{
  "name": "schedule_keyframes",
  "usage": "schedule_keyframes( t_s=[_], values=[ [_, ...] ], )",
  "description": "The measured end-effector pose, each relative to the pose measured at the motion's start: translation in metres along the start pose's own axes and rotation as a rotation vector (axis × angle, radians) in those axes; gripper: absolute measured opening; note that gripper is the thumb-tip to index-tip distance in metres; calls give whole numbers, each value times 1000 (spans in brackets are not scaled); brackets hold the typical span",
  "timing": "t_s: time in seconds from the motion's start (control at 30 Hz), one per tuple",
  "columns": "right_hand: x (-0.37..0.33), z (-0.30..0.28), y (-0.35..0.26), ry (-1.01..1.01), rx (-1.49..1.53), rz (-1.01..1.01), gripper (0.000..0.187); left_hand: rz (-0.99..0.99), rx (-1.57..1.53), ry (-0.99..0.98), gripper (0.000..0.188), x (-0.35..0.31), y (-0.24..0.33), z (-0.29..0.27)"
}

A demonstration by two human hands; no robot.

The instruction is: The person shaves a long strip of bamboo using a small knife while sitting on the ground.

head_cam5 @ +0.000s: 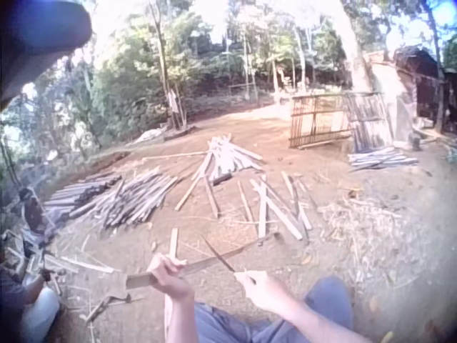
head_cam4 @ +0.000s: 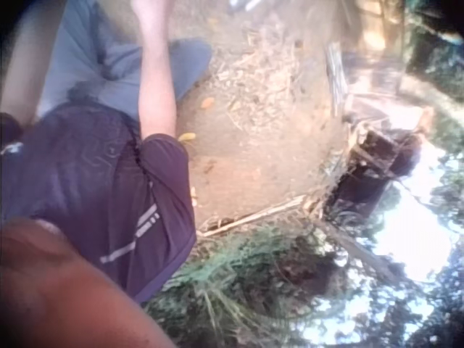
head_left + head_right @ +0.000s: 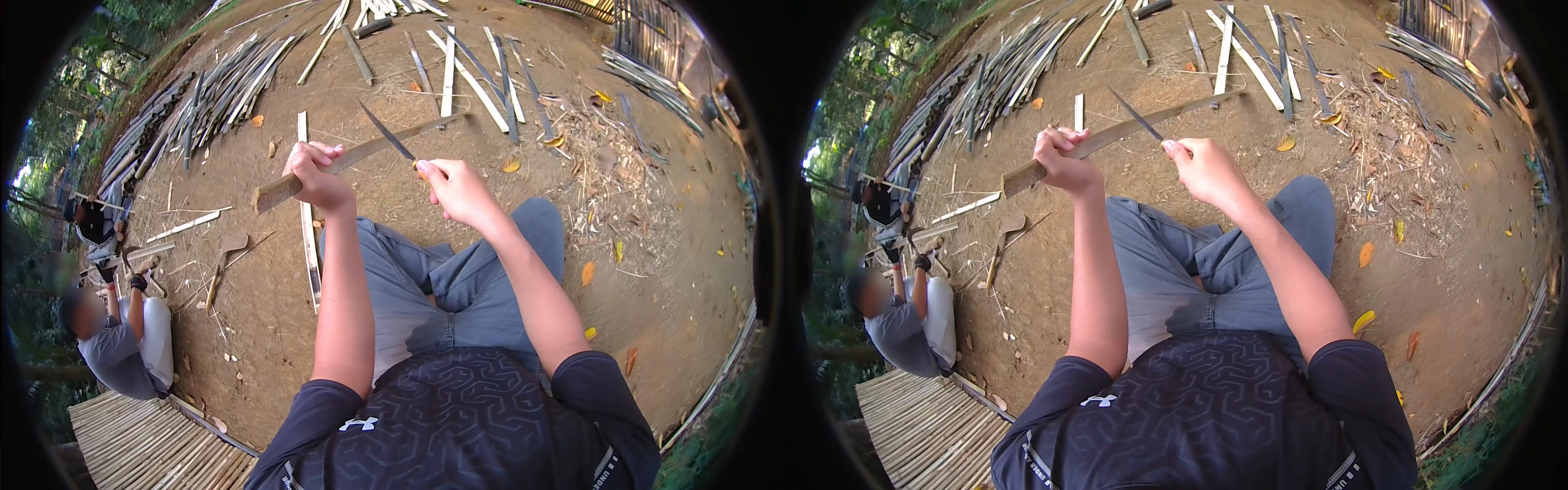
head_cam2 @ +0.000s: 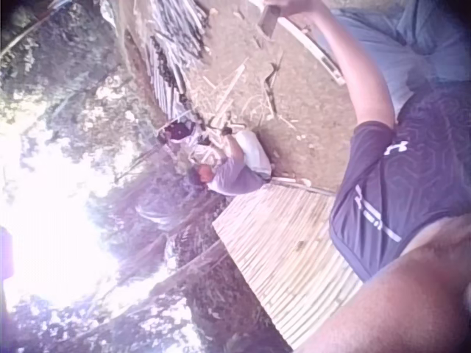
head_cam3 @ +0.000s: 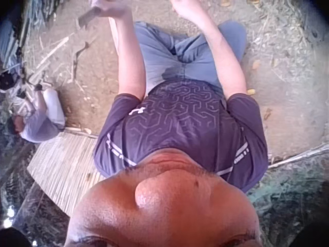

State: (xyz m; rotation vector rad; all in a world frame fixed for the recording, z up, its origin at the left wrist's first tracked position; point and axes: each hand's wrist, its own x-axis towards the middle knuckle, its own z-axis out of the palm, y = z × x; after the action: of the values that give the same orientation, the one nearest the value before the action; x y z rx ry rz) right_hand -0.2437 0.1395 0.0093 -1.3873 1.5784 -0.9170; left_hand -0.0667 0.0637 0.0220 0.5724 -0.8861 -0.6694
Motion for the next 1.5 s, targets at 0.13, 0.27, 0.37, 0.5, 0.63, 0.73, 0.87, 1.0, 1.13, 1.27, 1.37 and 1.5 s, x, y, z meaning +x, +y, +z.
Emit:
schedule_keyframes(
  t_s=[0.13, 0.27, 0.37, 0.5, 0.63, 0.73, 0.87, 1.0, 1.13, 1.27, 1.37, 1.5],
  values=[
    [-8, 13, -24, 11, -105, -74, 38, 28, -60, -25, 31, -1, -3, -9],
    [-9, 24, -35, 9, -217, -89, 39, 41, -142, -105, 30, 0, -3, -19],
    [-9, 21, -41, 41, -333, -15, 39, 70, -129, -128, 30, -2, -3, -20],
    [-16, 31, -43, 41, -255, -117, 40, 98, -149, -129, 30, 0, -6, -24],
    [7, 34, -23, 98, -358, -67, 40, 42, -168, -56, 31, 1, -6, -23],
    [9, 34, -25, 76, -402, -12, 40, 37, -161, -72, 31, 3, -7, -33],
    [5, 41, -26, 77, -400, -115, 40, 49, -163, -39, 30, 1, -7, -31],
    [33, 26, -16, 19, -347, 42, 39, 36, -111, -103, 30, 4, -16, -47],
    [18, 45, -23, -2, -366, -147, 40, 20, -97, -117, 32, 9, -13, -52],
    [63, 32, 4, 44, -383, -6, 42, -10, -145, -91, 32, 15, -19, -59],
    [46, 35, -18, -45, -384, 20, 41, 3, -103, -136, 32, 11, -15, -64],
    [62, 46, 10, 108, -473, -95, 42, -24, -114, -50, 31, 11, -15, -61]
  ],
)
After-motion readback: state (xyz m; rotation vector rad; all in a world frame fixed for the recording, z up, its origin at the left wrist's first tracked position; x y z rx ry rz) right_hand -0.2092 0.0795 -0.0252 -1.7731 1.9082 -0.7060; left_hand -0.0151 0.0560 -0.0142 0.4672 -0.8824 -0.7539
